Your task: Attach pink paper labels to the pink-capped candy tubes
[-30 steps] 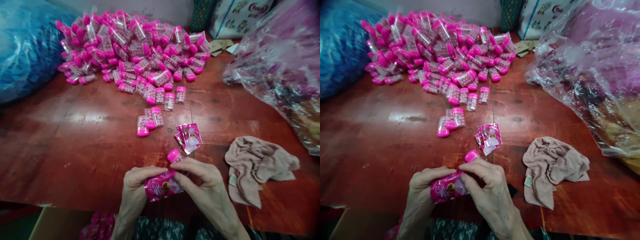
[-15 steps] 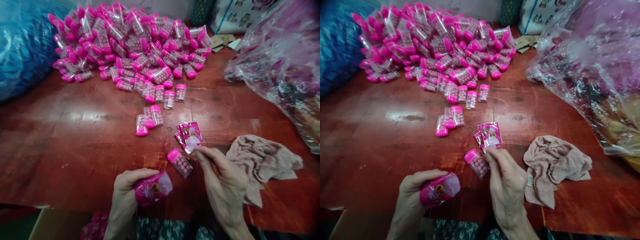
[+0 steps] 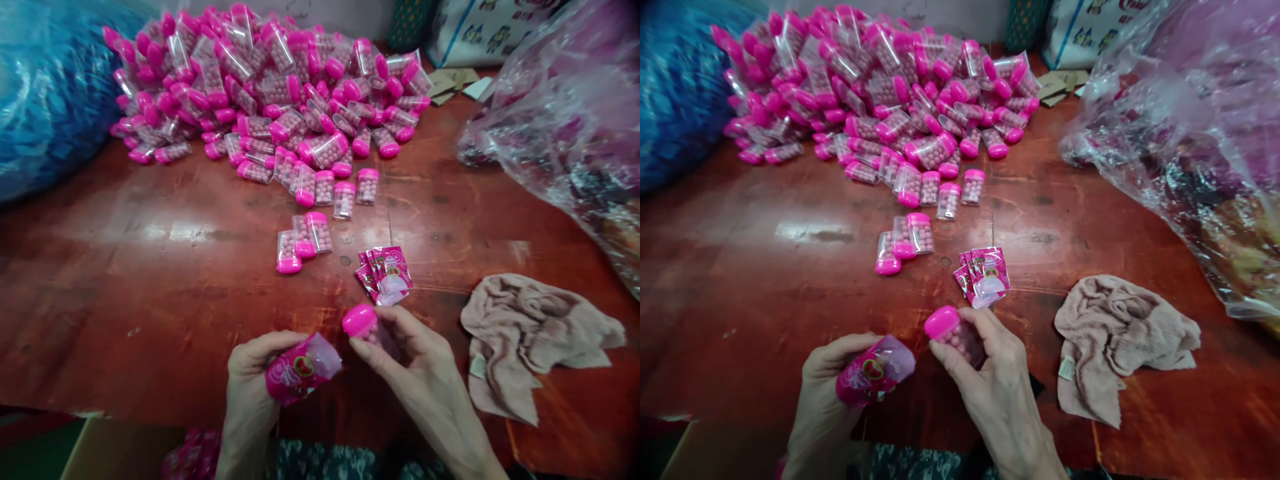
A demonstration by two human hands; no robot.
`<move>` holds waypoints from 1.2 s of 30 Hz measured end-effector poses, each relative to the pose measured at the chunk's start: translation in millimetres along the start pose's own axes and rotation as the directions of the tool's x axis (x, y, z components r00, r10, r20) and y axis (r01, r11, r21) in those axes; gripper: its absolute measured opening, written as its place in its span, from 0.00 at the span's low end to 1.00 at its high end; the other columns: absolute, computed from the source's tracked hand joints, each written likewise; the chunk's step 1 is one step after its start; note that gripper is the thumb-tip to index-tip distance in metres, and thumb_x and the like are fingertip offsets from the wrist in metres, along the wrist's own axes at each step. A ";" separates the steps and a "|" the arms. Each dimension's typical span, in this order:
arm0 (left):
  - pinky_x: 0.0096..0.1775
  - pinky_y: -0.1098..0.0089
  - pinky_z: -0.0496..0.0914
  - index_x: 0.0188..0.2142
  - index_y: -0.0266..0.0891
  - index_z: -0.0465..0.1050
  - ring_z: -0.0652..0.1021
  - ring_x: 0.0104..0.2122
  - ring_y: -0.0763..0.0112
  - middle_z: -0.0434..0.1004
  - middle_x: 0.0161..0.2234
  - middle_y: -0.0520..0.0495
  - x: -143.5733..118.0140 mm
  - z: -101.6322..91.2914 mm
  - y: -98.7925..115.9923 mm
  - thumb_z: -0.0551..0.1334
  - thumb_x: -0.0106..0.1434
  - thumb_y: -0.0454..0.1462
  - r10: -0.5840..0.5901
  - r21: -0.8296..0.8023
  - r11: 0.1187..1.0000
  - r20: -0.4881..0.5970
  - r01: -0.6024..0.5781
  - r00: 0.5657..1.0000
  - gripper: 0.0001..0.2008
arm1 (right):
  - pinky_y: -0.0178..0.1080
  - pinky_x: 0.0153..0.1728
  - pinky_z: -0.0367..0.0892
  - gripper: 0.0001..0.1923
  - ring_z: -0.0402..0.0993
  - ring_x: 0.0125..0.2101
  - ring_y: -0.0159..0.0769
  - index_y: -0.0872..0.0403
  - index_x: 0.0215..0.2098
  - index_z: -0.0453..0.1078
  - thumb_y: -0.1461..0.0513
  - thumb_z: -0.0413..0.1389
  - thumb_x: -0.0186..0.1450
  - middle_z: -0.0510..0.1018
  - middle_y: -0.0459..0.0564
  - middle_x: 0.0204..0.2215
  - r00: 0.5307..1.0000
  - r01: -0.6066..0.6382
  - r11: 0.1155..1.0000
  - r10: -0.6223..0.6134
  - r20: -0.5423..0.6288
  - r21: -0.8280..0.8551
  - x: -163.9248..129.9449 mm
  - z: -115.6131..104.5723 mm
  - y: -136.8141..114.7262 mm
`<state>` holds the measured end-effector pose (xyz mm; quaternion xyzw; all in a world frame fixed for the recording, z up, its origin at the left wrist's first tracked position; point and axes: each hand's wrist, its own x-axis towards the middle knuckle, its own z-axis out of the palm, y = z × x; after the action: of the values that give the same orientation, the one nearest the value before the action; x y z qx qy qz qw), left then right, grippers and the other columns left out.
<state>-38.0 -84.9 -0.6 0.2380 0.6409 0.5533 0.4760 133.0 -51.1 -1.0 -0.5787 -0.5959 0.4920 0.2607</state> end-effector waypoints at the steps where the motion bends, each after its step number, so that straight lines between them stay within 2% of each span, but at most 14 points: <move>1: 0.25 0.77 0.71 0.22 0.43 0.79 0.76 0.21 0.71 0.79 0.21 0.50 -0.4 0.9 0.7 0.68 0.40 0.26 0.017 0.048 0.999 0.020 -0.018 1.000 0.11 | 0.36 0.32 0.67 0.14 0.72 0.31 0.35 0.51 0.43 0.67 0.56 0.57 0.59 0.75 0.46 0.32 0.999 -0.018 0.997 0.014 0.051 0.079 -0.2 -3.2 -2.6; 4: 0.26 0.75 0.71 0.23 0.43 0.80 0.77 0.22 0.68 0.80 0.22 0.49 -0.5 2.5 2.4 0.68 0.41 0.27 0.020 0.141 0.990 0.086 -0.032 0.996 0.10 | 0.35 0.35 0.68 0.16 0.72 0.35 0.35 0.50 0.43 0.69 0.56 0.59 0.58 0.75 0.45 0.35 0.980 -0.044 0.978 0.002 0.199 0.206 0.5 -11.4 -9.6; 8: 0.25 0.75 0.70 0.24 0.44 0.80 0.77 0.21 0.68 0.80 0.22 0.49 2.5 1.4 2.7 0.68 0.42 0.28 0.007 0.136 0.990 0.182 -0.033 0.983 0.10 | 0.34 0.35 0.68 0.15 0.72 0.36 0.36 0.50 0.42 0.72 0.59 0.61 0.56 0.75 0.46 0.37 0.948 -0.021 0.969 -0.059 0.313 0.245 4.8 -20.4 -12.7; 14: 0.24 0.77 0.69 0.23 0.43 0.80 0.76 0.20 0.71 0.79 0.21 0.49 5.6 5.2 -0.1 0.67 0.42 0.27 -0.094 0.085 0.993 0.219 0.077 0.971 0.10 | 0.33 0.35 0.67 0.13 0.72 0.34 0.34 0.51 0.40 0.72 0.63 0.60 0.56 0.76 0.45 0.35 0.888 -0.134 0.941 -0.026 0.459 0.311 12.7 -27.9 -10.7; 19: 0.24 0.78 0.69 0.23 0.42 0.80 0.75 0.20 0.73 0.79 0.21 0.50 6.3 10.6 -2.8 0.66 0.42 0.27 -0.136 0.017 0.991 0.203 0.135 0.970 0.10 | 0.32 0.31 0.67 0.15 0.71 0.30 0.31 0.49 0.43 0.72 0.64 0.59 0.56 0.76 0.43 0.32 0.853 -0.210 0.921 0.008 0.522 0.329 15.0 -30.0 -11.1; 22: 0.24 0.78 0.70 0.24 0.42 0.80 0.76 0.21 0.72 0.79 0.22 0.50 8.1 10.6 -4.4 0.66 0.43 0.28 -0.140 0.007 0.990 0.246 0.142 0.959 0.09 | 0.33 0.32 0.68 0.17 0.72 0.30 0.32 0.48 0.45 0.71 0.64 0.59 0.56 0.76 0.43 0.33 0.845 -0.219 0.924 0.018 0.535 0.315 14.0 -30.0 -8.5; 25: 0.26 0.78 0.70 0.25 0.43 0.80 0.77 0.23 0.72 0.80 0.23 0.50 9.1 9.3 -6.7 0.65 0.45 0.28 -0.124 0.001 0.992 0.263 0.128 0.957 0.09 | 0.32 0.31 0.68 0.18 0.71 0.29 0.31 0.48 0.45 0.71 0.65 0.59 0.55 0.75 0.43 0.32 0.849 -0.201 0.924 -0.001 0.529 0.325 13.1 -28.3 -3.0; 31: 0.27 0.78 0.69 0.26 0.44 0.80 0.75 0.23 0.73 0.79 0.23 0.51 8.9 9.5 -9.2 0.65 0.47 0.30 -0.055 -0.040 0.997 0.256 0.068 0.965 0.08 | 0.31 0.31 0.66 0.18 0.69 0.29 0.30 0.50 0.45 0.70 0.65 0.58 0.56 0.74 0.43 0.31 0.802 -0.232 0.914 -0.013 0.597 0.332 16.4 -24.5 2.1; 34: 0.27 0.78 0.69 0.25 0.42 0.80 0.75 0.23 0.73 0.79 0.22 0.50 9.9 10.3 -5.6 0.67 0.45 0.31 -0.061 -0.048 0.996 0.207 0.073 0.976 0.06 | 0.33 0.35 0.65 0.15 0.69 0.33 0.34 0.50 0.42 0.71 0.63 0.60 0.55 0.74 0.45 0.33 0.831 -0.200 0.939 0.012 0.556 0.279 15.7 -22.7 0.2; 36: 0.28 0.78 0.69 0.25 0.40 0.80 0.76 0.24 0.72 0.79 0.25 0.49 9.9 10.4 -1.6 0.69 0.42 0.33 -0.088 -0.127 0.986 0.158 0.109 0.984 0.06 | 0.33 0.35 0.65 0.15 0.69 0.34 0.34 0.50 0.42 0.71 0.62 0.60 0.56 0.74 0.45 0.34 0.859 -0.208 0.932 0.028 0.512 0.298 13.4 -21.2 -1.2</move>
<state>-32.8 -72.1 -4.9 0.2145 0.5750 0.5514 0.5652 148.5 -32.2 4.7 -0.4131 -0.5107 0.7361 0.1635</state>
